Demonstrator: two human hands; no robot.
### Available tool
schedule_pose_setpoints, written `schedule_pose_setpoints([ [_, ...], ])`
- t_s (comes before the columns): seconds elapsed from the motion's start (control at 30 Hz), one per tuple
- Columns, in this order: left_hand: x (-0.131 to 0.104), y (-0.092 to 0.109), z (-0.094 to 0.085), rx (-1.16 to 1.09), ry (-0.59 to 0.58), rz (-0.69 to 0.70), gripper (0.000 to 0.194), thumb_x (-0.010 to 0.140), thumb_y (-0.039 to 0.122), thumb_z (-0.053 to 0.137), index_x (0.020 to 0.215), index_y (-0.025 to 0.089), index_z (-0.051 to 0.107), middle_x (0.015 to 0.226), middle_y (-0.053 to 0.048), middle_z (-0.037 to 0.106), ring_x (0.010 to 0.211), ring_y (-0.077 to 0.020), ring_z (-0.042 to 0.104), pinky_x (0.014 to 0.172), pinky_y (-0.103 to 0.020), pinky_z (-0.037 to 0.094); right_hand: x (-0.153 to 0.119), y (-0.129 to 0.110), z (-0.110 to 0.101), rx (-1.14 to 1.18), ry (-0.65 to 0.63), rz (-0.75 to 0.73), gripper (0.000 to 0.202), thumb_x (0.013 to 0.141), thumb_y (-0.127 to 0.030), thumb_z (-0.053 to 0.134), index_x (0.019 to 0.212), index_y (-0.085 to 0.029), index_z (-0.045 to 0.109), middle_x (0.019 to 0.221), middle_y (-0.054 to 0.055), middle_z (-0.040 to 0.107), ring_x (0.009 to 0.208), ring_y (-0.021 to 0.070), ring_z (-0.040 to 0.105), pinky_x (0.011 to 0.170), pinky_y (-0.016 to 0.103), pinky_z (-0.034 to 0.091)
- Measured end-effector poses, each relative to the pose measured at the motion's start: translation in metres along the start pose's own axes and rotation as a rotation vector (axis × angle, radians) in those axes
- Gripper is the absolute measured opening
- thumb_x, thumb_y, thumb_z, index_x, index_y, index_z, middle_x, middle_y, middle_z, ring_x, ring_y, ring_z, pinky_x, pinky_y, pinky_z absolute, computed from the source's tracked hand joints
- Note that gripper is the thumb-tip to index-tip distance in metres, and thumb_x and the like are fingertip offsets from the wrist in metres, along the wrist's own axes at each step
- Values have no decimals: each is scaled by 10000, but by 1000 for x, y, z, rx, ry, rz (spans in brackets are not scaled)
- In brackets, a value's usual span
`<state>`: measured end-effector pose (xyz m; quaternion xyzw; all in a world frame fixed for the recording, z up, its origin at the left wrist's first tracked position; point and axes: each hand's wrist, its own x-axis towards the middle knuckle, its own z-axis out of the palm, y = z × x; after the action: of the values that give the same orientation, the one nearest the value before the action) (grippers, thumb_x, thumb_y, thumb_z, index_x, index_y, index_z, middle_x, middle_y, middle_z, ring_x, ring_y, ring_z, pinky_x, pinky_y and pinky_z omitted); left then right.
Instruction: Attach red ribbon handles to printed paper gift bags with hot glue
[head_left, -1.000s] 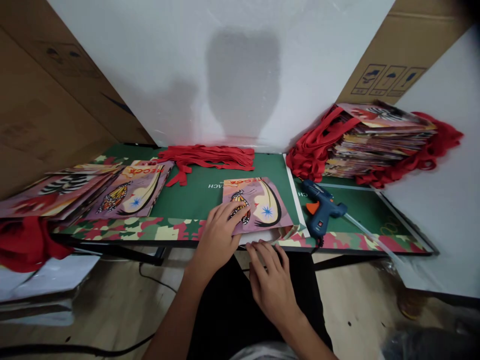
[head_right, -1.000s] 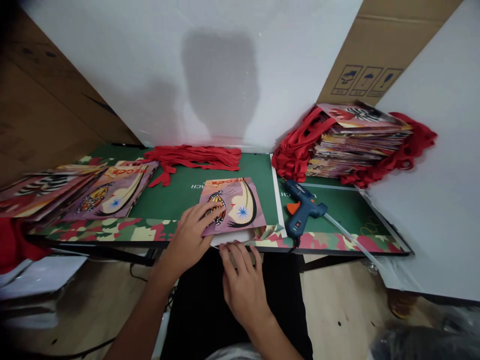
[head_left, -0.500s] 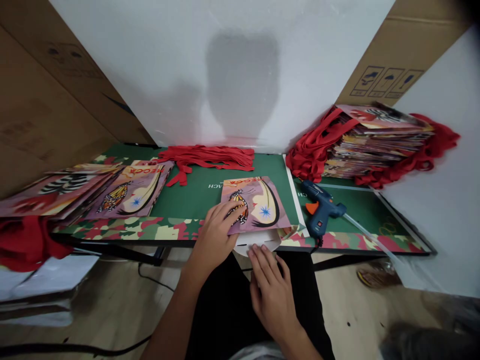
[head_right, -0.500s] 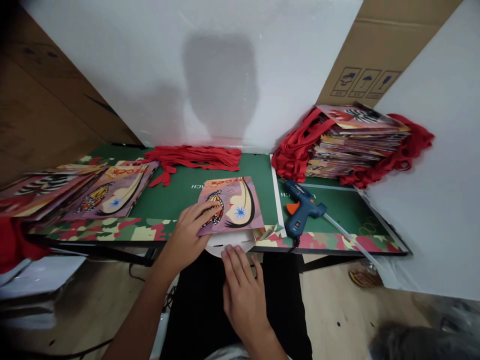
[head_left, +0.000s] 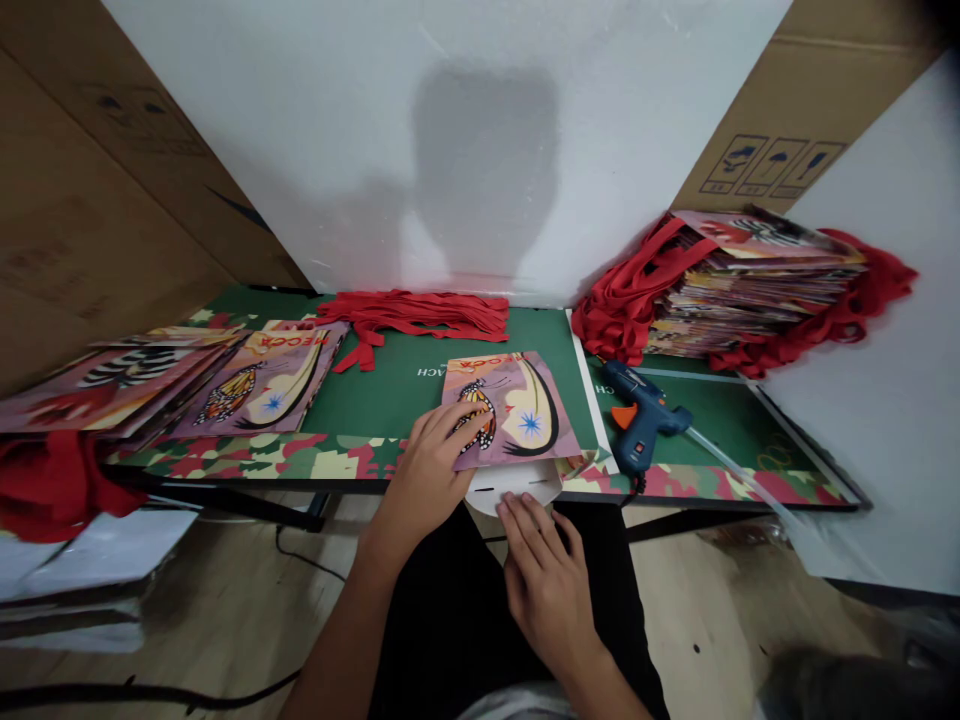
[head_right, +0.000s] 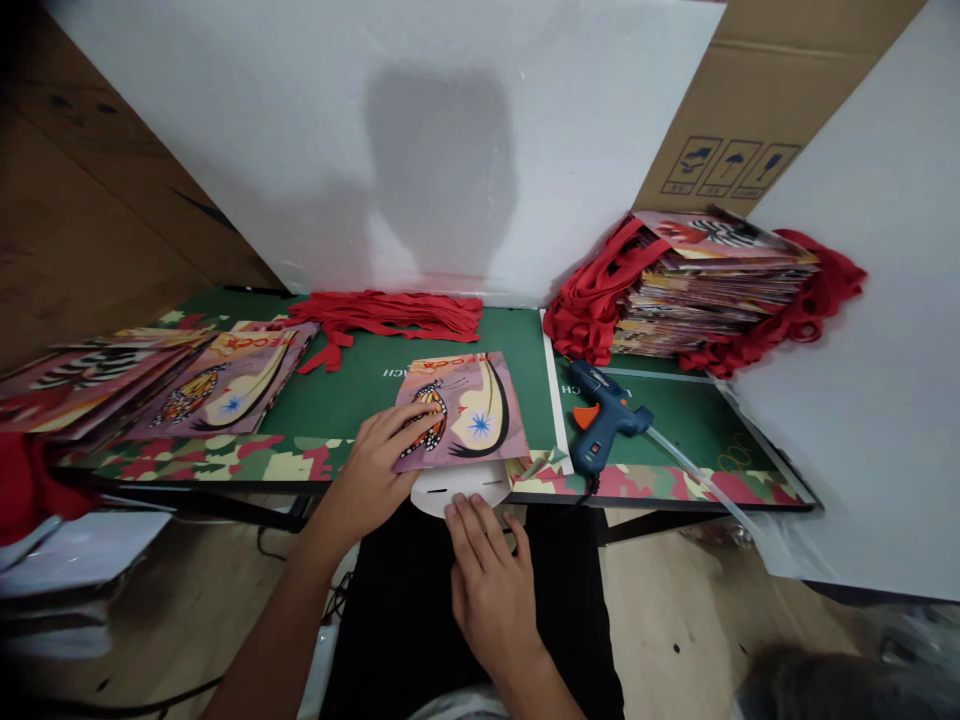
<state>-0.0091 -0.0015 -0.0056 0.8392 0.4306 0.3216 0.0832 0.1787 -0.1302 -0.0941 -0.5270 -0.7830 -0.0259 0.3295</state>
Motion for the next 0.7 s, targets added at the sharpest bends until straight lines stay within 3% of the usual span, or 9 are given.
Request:
schedule_pose_setpoints([
  [0.1,1,1,-9,-59,-69,-3,578,921,81,536,1455,261,665,1516,-100,656,1450,-306,580,1249,-580,450,5,1,-3,27,16,4,649,1014,-43,502,1636,-225,503,1564,42,656,1491,216,556,1241,421,292],
  [0.23,0,-8,-34,-294,-216,18,798,858,78,553,1626,286,505,1687,-77,517,1599,-294,444,1332,-559,369,22,6,-10,87,65,25,550,1032,-71,545,1547,-258,597,1464,34,730,1377,218,641,1237,409,292],
  [0.37,-5,-25,-48,-487,-188,17,742,868,126,529,1592,287,554,1717,-74,480,1637,-324,379,1348,-612,297,38,11,-15,121,90,25,459,1050,-67,527,1452,-247,658,1370,37,775,1279,227,681,1199,406,329],
  [0.5,-9,-27,-41,-421,-144,-2,609,970,241,617,1577,267,580,1719,-116,470,1634,-339,382,1329,-612,333,46,13,-15,148,130,43,340,1093,-109,524,1357,-242,690,1293,42,798,1237,231,695,1190,421,309],
  [0.6,-11,-20,-32,-373,-124,-27,504,1017,338,675,1513,249,646,1686,-137,512,1602,-320,444,1309,-582,386,54,9,-14,140,168,96,140,1116,-261,599,1186,-244,719,1148,34,820,1162,247,714,1193,459,247],
  [0.7,-9,-18,-27,-354,-161,-36,540,988,441,750,1488,255,671,1677,-134,525,1604,-325,440,1305,-590,392,71,4,-16,81,119,152,225,1076,-446,681,1049,-226,717,1049,55,819,1079,275,712,1150,485,251],
])
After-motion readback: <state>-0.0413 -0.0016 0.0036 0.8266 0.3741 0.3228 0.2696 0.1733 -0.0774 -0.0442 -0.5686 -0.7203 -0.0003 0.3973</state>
